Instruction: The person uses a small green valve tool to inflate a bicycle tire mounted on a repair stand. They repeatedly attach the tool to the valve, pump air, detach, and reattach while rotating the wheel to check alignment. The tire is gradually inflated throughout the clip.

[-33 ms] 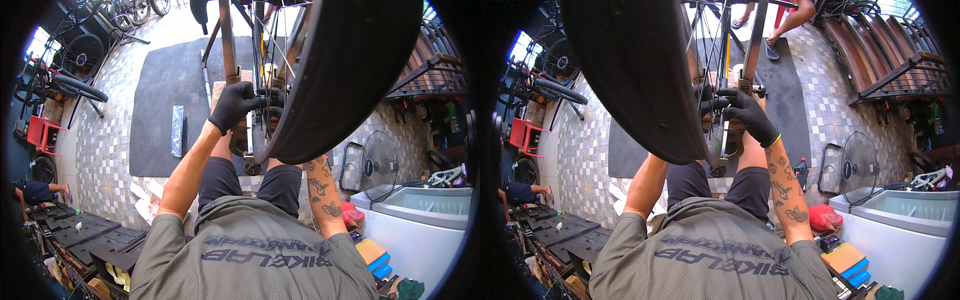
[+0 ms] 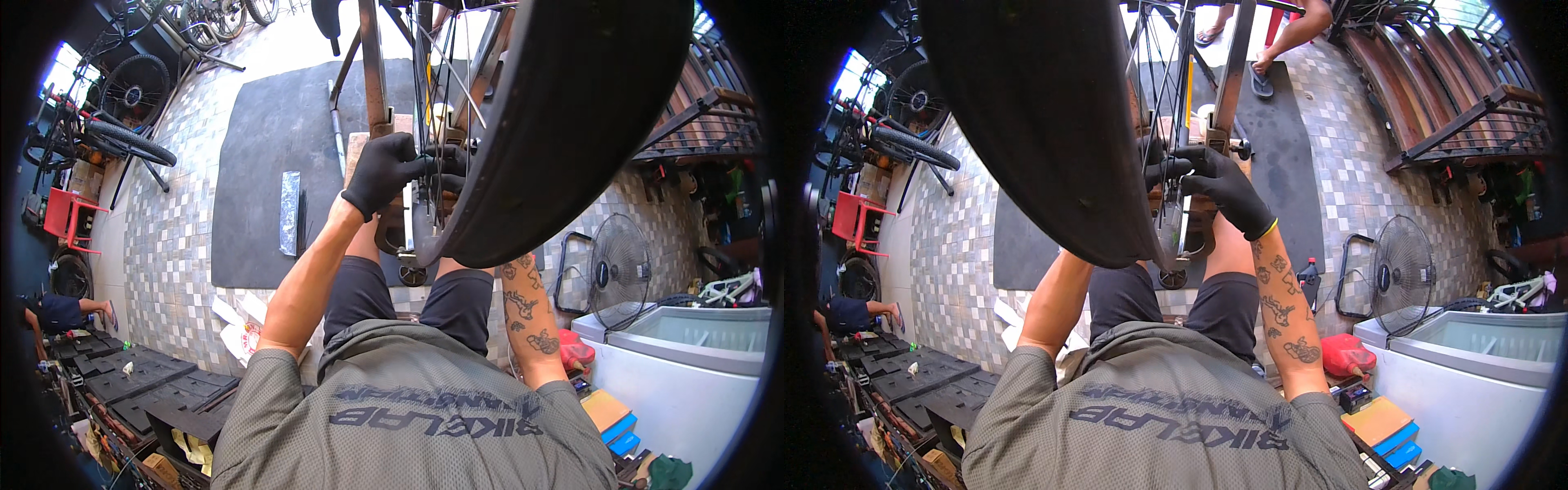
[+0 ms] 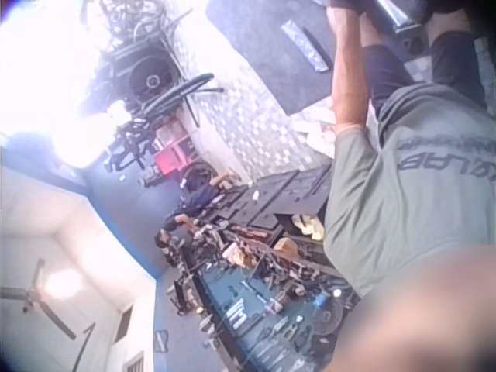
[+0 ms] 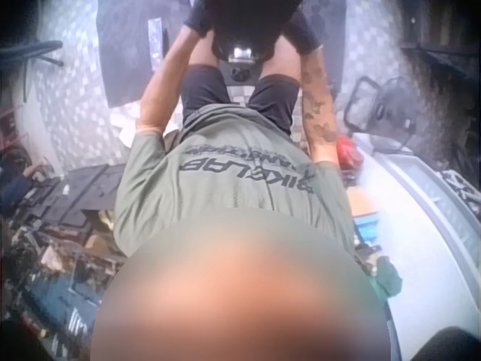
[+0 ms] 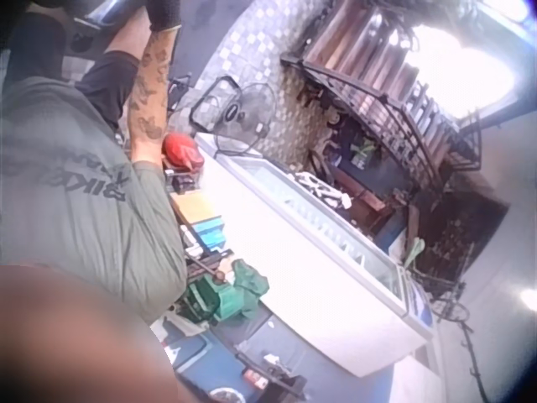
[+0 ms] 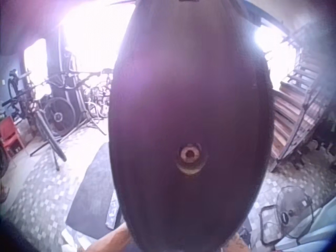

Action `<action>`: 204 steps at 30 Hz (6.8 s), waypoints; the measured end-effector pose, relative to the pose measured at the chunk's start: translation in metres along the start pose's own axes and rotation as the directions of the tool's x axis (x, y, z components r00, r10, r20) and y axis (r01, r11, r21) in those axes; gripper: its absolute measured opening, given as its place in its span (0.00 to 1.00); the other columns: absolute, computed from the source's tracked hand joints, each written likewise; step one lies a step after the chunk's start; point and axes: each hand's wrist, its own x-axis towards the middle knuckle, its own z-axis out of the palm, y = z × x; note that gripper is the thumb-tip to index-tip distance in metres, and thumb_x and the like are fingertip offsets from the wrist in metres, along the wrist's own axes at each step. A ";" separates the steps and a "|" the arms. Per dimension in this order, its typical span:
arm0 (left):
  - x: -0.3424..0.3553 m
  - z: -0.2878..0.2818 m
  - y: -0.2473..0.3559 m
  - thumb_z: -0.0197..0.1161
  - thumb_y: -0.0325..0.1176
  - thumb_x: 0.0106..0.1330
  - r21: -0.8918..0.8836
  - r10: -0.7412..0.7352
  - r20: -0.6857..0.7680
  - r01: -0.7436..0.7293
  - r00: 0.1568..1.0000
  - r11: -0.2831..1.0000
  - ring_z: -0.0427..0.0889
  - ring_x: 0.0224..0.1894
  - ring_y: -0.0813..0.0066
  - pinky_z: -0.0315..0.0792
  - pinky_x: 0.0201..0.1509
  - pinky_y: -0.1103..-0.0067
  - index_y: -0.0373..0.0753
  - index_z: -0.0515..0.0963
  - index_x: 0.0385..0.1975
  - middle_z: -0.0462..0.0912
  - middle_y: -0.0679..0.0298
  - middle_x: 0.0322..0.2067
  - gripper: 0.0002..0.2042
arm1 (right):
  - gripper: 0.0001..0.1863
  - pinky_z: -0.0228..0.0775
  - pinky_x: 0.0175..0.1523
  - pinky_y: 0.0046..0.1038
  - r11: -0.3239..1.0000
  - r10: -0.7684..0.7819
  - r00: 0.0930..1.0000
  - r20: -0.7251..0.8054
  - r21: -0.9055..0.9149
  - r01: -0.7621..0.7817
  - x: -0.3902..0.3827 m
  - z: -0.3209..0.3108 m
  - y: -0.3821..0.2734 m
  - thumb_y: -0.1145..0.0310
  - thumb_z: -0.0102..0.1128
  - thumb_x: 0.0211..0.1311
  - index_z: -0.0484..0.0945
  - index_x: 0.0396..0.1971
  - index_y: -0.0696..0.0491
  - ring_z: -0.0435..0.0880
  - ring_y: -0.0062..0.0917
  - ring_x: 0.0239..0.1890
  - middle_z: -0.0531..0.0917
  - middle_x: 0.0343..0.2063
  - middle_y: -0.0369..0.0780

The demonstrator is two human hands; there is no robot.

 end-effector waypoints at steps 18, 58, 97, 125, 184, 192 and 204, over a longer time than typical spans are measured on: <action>-0.001 -0.008 0.056 0.69 0.48 0.69 -0.054 -0.150 0.116 0.157 0.982 0.986 0.84 0.54 0.65 0.76 0.60 0.73 0.26 0.75 0.60 0.84 0.48 0.52 0.31 | 0.09 0.75 0.50 0.21 0.972 -0.217 0.904 -0.370 -0.172 0.163 -0.023 0.010 0.003 0.73 0.68 0.66 0.82 0.42 0.60 0.84 0.16 0.41 0.87 0.37 0.36; -0.020 -0.005 0.039 0.69 0.34 0.66 -0.382 -0.203 0.126 0.237 0.971 0.893 0.73 0.33 0.83 0.70 0.39 0.79 0.34 0.78 0.33 0.77 0.70 0.29 0.10 | 0.27 0.71 0.60 0.25 0.973 0.038 0.999 -0.036 0.230 -0.028 -0.032 0.032 -0.037 0.66 0.69 0.64 0.72 0.61 0.58 0.80 0.19 0.51 0.83 0.51 0.36; 0.003 -0.006 0.045 0.71 0.37 0.67 0.579 -0.143 0.091 0.065 0.986 0.813 0.68 0.28 0.84 0.65 0.29 0.76 0.31 0.78 0.26 0.73 0.70 0.20 0.15 | 0.22 0.77 0.56 0.25 0.994 -0.066 0.996 0.055 0.090 0.061 -0.014 0.011 -0.004 0.74 0.65 0.60 0.79 0.55 0.62 0.85 0.21 0.47 0.86 0.45 0.39; 0.052 -0.014 -0.008 0.63 0.46 0.73 0.169 0.064 0.135 -0.087 0.989 0.982 0.78 0.61 0.64 0.67 0.68 0.71 0.30 0.73 0.63 0.81 0.54 0.58 0.28 | 0.11 0.79 0.44 0.23 0.973 -0.229 0.960 -0.161 -0.046 0.225 -0.031 0.036 -0.010 0.74 0.70 0.58 0.84 0.40 0.60 0.86 0.18 0.36 0.88 0.33 0.39; 0.009 -0.035 0.038 0.73 0.32 0.65 0.102 -0.171 0.409 0.141 0.896 0.985 0.79 0.37 0.79 0.74 0.43 0.79 0.32 0.81 0.41 0.83 0.66 0.35 0.12 | 0.19 0.71 0.38 0.19 0.987 0.050 0.992 0.115 0.148 -0.067 0.001 0.010 0.004 0.68 0.65 0.64 0.78 0.52 0.58 0.79 0.13 0.34 0.84 0.38 0.34; -0.002 -0.010 0.045 0.75 0.38 0.64 0.316 -0.120 0.160 0.065 0.980 0.947 0.64 0.26 0.83 0.61 0.29 0.77 0.35 0.73 0.24 0.67 0.72 0.20 0.17 | 0.20 0.79 0.52 0.27 0.999 -0.042 0.999 0.028 0.013 0.041 -0.013 0.006 0.002 0.71 0.68 0.59 0.80 0.51 0.63 0.86 0.23 0.44 0.87 0.40 0.41; -0.018 -0.016 0.080 0.51 0.39 0.79 -0.006 -0.125 0.066 0.126 0.990 0.992 0.83 0.51 0.68 0.72 0.57 0.74 0.28 0.74 0.60 0.84 0.53 0.48 0.21 | 0.12 0.76 0.51 0.24 0.970 -0.213 0.926 -0.312 0.047 0.239 0.001 0.014 0.003 0.73 0.71 0.61 0.83 0.43 0.60 0.85 0.20 0.41 0.88 0.38 0.39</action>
